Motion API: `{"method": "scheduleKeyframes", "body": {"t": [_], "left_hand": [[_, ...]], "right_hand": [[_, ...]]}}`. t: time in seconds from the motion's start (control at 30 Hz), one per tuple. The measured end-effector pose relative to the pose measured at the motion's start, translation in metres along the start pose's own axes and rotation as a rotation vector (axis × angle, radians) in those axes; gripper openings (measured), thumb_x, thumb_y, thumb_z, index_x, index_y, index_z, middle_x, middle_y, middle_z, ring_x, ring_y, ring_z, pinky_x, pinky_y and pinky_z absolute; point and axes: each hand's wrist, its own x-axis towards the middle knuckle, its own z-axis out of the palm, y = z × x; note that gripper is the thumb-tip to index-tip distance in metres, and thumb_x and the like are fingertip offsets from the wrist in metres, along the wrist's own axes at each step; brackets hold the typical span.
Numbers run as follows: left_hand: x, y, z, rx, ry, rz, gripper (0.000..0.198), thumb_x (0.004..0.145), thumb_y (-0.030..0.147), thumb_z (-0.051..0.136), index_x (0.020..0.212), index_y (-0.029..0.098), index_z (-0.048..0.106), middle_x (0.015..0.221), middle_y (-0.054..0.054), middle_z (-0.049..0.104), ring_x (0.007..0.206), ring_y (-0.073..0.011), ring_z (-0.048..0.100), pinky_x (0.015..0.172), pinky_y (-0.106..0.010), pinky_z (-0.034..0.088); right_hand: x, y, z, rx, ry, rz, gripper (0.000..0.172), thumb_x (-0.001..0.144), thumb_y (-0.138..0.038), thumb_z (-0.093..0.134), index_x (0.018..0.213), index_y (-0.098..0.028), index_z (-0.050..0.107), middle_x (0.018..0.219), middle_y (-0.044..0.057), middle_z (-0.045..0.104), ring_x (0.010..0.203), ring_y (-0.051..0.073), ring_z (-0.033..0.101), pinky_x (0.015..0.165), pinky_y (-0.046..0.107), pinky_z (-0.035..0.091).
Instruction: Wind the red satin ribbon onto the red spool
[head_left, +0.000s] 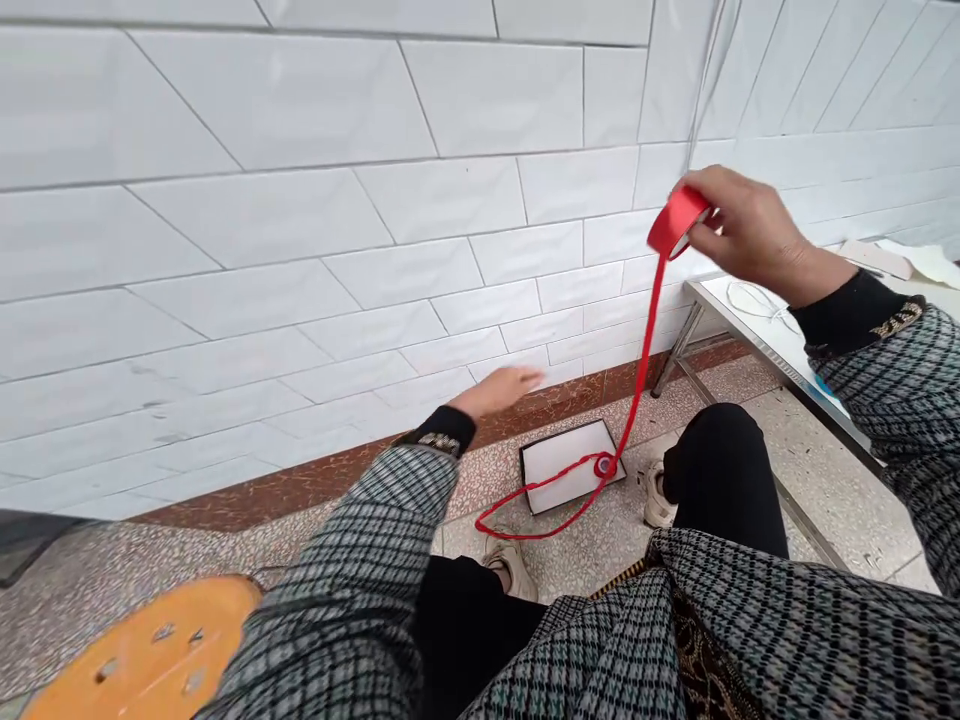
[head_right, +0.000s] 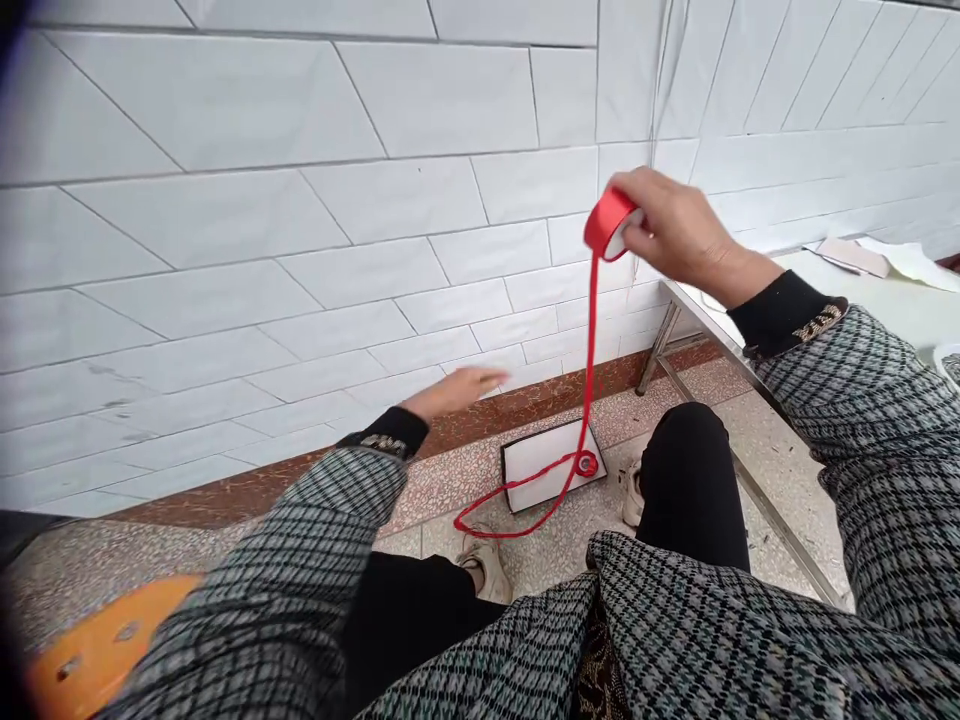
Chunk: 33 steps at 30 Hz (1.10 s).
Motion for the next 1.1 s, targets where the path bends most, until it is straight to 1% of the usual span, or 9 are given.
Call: {"method": "scheduleKeyframes", "body": {"t": [0.07, 0.13, 0.2, 0.3, 0.43, 0.57, 0.83, 1.03, 1.1], "left_hand": [[0.032, 0.044, 0.021, -0.268, -0.015, 0.144, 0.031, 0.086, 0.05, 0.082, 0.099, 0.021, 0.084, 0.103, -0.011, 0.084, 0.106, -0.0239, 0.076, 0.106, -0.039, 0.055], [0.048, 0.084, 0.035, -0.597, -0.07, 0.272, 0.043, 0.093, 0.058, 0.076, 0.107, 0.019, 0.083, 0.111, -0.014, 0.083, 0.113, -0.0255, 0.076, 0.11, -0.042, 0.054], [0.051, 0.114, 0.043, -0.812, -0.179, 0.305, 0.05, 0.095, 0.064, 0.072, 0.108, 0.017, 0.083, 0.109, -0.016, 0.083, 0.114, -0.0285, 0.077, 0.11, -0.046, 0.056], [0.045, 0.138, 0.044, -0.976, -0.252, 0.285, 0.05, 0.096, 0.063, 0.071, 0.104, 0.014, 0.082, 0.102, -0.015, 0.083, 0.105, -0.0294, 0.08, 0.105, -0.048, 0.06], [0.04, 0.146, 0.045, -1.022, -0.179, 0.276, 0.046, 0.096, 0.059, 0.074, 0.097, 0.013, 0.079, 0.085, -0.01, 0.079, 0.085, -0.0236, 0.078, 0.091, -0.044, 0.064], [0.037, 0.147, 0.049, -1.018, -0.026, 0.277, 0.04, 0.087, 0.053, 0.086, 0.094, 0.016, 0.073, 0.071, -0.001, 0.071, 0.067, -0.0153, 0.07, 0.074, -0.034, 0.062], [0.029, 0.15, 0.05, -0.938, 0.163, 0.347, 0.045, 0.063, 0.04, 0.102, 0.083, 0.018, 0.067, 0.079, 0.002, 0.069, 0.07, -0.0096, 0.062, 0.07, -0.026, 0.056], [0.007, 0.157, 0.054, -0.992, 0.168, 0.393, 0.058, 0.063, 0.037, 0.101, 0.066, 0.02, 0.045, 0.061, 0.007, 0.049, 0.058, -0.0065, 0.048, 0.061, -0.022, 0.04], [-0.004, 0.156, 0.057, -0.997, 0.158, 0.348, 0.055, 0.062, 0.036, 0.101, 0.072, 0.02, 0.05, 0.06, 0.009, 0.045, 0.054, -0.0052, 0.041, 0.057, -0.022, 0.035]], "right_hand": [[0.007, -0.025, 0.006, 0.023, -0.022, -0.094, 0.041, 0.087, -0.009, 0.063, 0.127, -0.018, 0.068, 0.124, 0.012, 0.074, 0.11, 0.029, 0.069, 0.094, 0.042, 0.057], [0.013, -0.042, 0.012, 0.045, -0.037, -0.124, 0.038, 0.093, -0.014, 0.061, 0.13, -0.018, 0.068, 0.129, 0.012, 0.073, 0.119, 0.03, 0.068, 0.097, 0.043, 0.058], [0.02, -0.049, 0.018, 0.043, -0.043, -0.161, 0.034, 0.098, -0.017, 0.057, 0.131, -0.018, 0.067, 0.13, 0.012, 0.072, 0.121, 0.029, 0.068, 0.095, 0.043, 0.059], [0.029, -0.046, 0.026, -0.028, -0.034, -0.3, 0.035, 0.103, -0.016, 0.05, 0.135, -0.017, 0.064, 0.13, 0.013, 0.072, 0.115, 0.027, 0.069, 0.085, 0.039, 0.061], [0.036, -0.039, 0.034, -0.133, 0.003, -0.405, 0.037, 0.105, -0.015, 0.047, 0.139, -0.017, 0.06, 0.132, 0.014, 0.07, 0.111, 0.026, 0.067, 0.076, 0.034, 0.058], [0.035, -0.037, 0.036, -0.192, -0.061, -0.414, 0.039, 0.107, -0.016, 0.043, 0.143, -0.018, 0.058, 0.135, 0.013, 0.069, 0.115, 0.027, 0.066, 0.076, 0.033, 0.056], [0.029, -0.039, 0.041, -0.189, -0.14, -0.406, 0.036, 0.109, -0.021, 0.043, 0.141, -0.017, 0.059, 0.134, 0.016, 0.07, 0.112, 0.028, 0.065, 0.075, 0.034, 0.052], [0.017, -0.043, 0.048, -0.098, -0.146, -0.389, 0.032, 0.103, -0.02, 0.049, 0.132, -0.015, 0.063, 0.124, 0.017, 0.072, 0.104, 0.027, 0.065, 0.072, 0.033, 0.048], [0.01, -0.045, 0.049, -0.035, -0.154, -0.384, 0.031, 0.1, -0.018, 0.053, 0.129, -0.015, 0.064, 0.12, 0.016, 0.073, 0.101, 0.025, 0.065, 0.072, 0.032, 0.047]]}}
